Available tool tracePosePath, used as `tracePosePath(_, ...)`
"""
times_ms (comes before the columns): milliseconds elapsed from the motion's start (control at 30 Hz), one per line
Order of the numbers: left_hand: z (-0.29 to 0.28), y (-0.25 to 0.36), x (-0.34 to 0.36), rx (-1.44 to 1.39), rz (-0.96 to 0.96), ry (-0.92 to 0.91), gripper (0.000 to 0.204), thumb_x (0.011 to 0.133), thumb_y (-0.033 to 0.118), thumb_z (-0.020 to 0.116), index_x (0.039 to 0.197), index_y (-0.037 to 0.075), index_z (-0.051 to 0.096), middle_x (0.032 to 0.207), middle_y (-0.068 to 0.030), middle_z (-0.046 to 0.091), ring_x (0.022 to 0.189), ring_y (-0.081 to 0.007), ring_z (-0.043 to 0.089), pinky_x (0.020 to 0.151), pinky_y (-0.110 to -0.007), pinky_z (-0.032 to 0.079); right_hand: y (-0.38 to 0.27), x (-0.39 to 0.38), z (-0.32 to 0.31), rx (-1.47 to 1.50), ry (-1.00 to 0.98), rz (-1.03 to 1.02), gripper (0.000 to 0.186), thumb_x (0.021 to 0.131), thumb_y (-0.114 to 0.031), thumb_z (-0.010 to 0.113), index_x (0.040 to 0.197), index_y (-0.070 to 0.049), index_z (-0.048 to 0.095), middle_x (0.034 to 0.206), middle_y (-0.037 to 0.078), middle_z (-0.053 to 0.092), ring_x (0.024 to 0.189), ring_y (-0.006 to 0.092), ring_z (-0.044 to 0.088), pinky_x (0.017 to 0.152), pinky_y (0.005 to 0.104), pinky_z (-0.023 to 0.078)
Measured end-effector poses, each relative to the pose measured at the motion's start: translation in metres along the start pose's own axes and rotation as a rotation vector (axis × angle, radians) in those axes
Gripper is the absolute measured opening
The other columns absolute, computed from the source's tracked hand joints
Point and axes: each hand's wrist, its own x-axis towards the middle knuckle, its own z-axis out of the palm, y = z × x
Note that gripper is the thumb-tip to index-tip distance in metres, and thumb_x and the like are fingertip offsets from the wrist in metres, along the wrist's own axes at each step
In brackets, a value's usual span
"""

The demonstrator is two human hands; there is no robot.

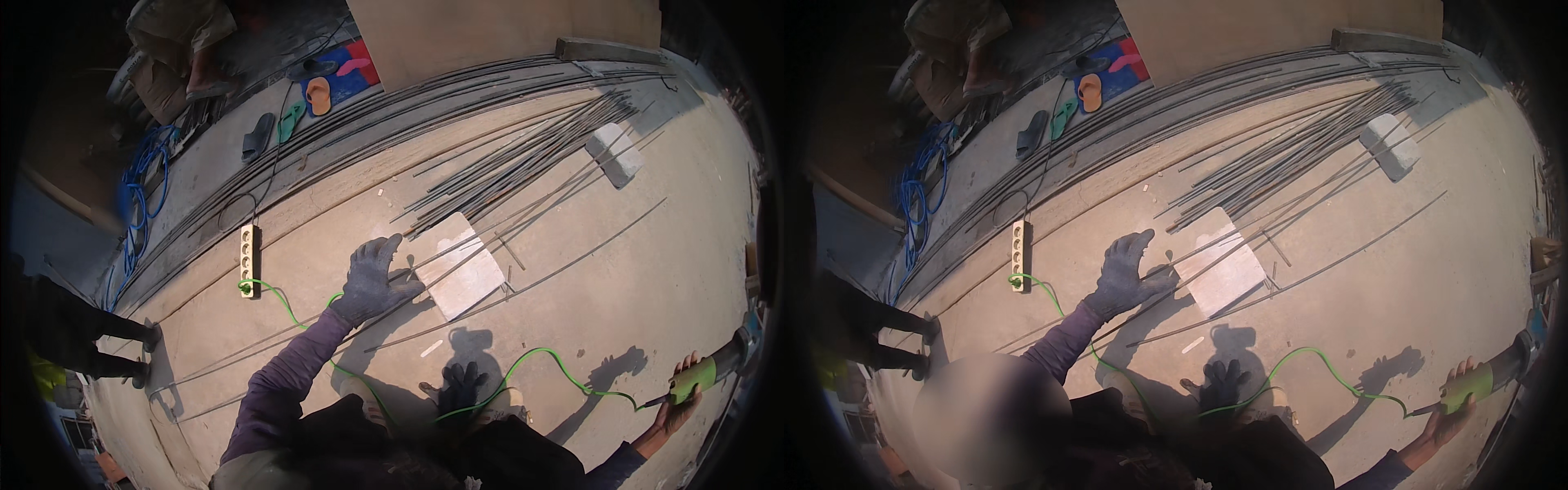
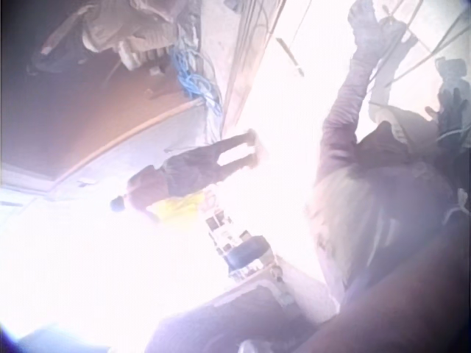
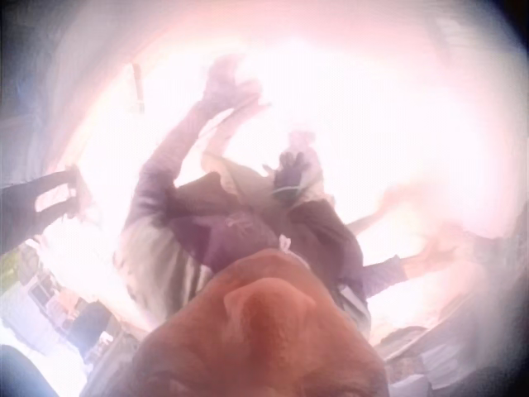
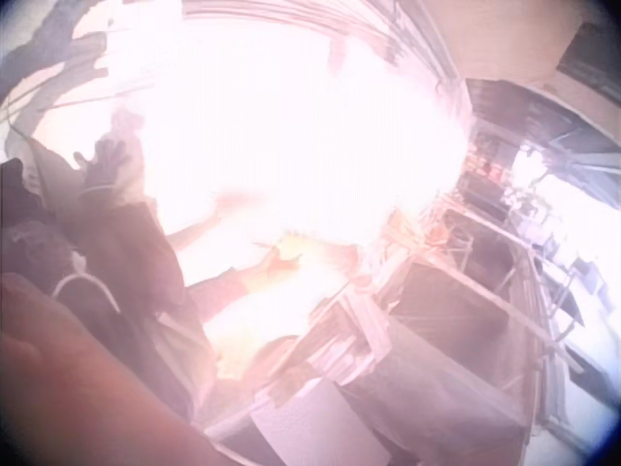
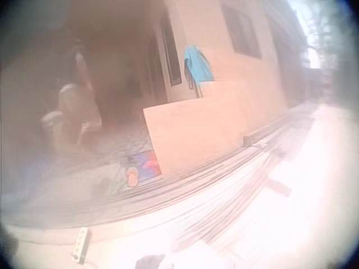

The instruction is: The person measures and marks metal rods with a white marker, then uses a handheld angle grinder to cut the rods to length. The person repeatedly picks up rods, marks them, and cuts them, placing the cut pieces aside.

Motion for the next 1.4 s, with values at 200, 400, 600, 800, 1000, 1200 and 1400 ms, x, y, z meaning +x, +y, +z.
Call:
tracePosePath(200,-0.014,0.063,0.032,-0.104,0.2,-0.227,0.092,0.085,0.06,0.076,0.153,0.008,0.044,0.144,-0.0257,0.048,0.136,-0.0454,0.043,0.115,-0.056,0.036,0.092,-0.017,0.054,-0.094,-0.184,0.294,0.046,0.093,-0.037,0.076,0.117,-0.002,0.061,0.096,0.008,0.065,0.079,0.0175,0.065,0.067,0.0301,0.055)
tracePosePath(400,-0.012,0.137,0.046,-0.18,0.478,-0.534,0.079,0.091,0.055,0.067,0.148,0.004,0.046,0.134,-0.0284,0.055,0.124,-0.0476,0.052,0.107,-0.055,0.042,0.151,-0.06,0.121,0.182,-0.357,0.534,0.04,0.098,-0.027,0.067,0.125,0.0,0.056,0.1,0.012,0.064,0.086,0.0206,0.065,0.071,0.0328,0.058)
tracePosePath(600,0.026,0.185,0.042,-0.395,0.383,-0.403,0.074,0.086,0.05,0.078,0.142,0.007,0.054,0.127,-0.0209,0.062,0.117,-0.0412,0.059,0.102,-0.049,0.046,0.107,-0.038,0.165,0.321,-0.394,0.394,0.06,0.102,-0.034,0.061,0.15,-0.003,0.045,0.128,0.02,0.065,0.103,0.0254,0.07,0.098,0.0485,0.058)
tracePosePath(800,0.109,0.23,0.008,-0.912,0.169,-0.236,0.056,0.087,0.025,0.086,0.129,-0.002,0.061,0.113,-0.0188,0.065,0.104,-0.0284,0.07,0.084,-0.037,0.059,0.146,-0.034,0.155,0.494,-0.185,0.576,0.038,0.093,-0.021,0.072,0.118,-0.003,0.049,0.098,0.016,0.06,0.082,0.0252,0.066,0.068,0.0392,0.059)
tracePosePath(1000,0.141,0.267,0.007,-0.591,0.417,-0.099,0.03,0.085,0.027,0.084,0.102,0.004,0.072,0.095,-0.0115,0.071,0.091,-0.0306,0.069,0.076,-0.04,0.055,0.178,-0.071,0.137,0.339,-0.092,0.662,0.039,0.091,-0.018,0.071,0.118,-0.002,0.049,0.101,0.015,0.06,0.082,0.0249,0.066,0.067,0.0388,0.059)
tracePosePath(1200,0.16,0.302,-0.01,-0.726,0.092,0.017,0.026,0.087,0.03,0.081,0.096,0.006,0.074,0.087,-0.0107,0.069,0.081,-0.0323,0.064,0.076,-0.045,0.05,0.169,-0.091,0.165,0.188,-0.083,0.635,0.034,0.091,-0.026,0.069,0.108,0.0,0.058,0.086,0.013,0.064,0.07,0.0239,0.066,0.064,0.0355,0.057)
tracePosePath(1400,0.173,0.301,-0.015,-0.613,0.191,0.249,0.023,0.087,0.028,0.079,0.095,0.007,0.075,0.09,-0.0123,0.069,0.086,-0.0337,0.064,0.076,-0.047,0.05,0.173,-0.094,0.176,0.091,-0.042,0.557,0.029,0.09,-0.021,0.068,0.107,0.001,0.058,0.083,0.012,0.063,0.066,0.0228,0.064,0.06,0.0348,0.057)
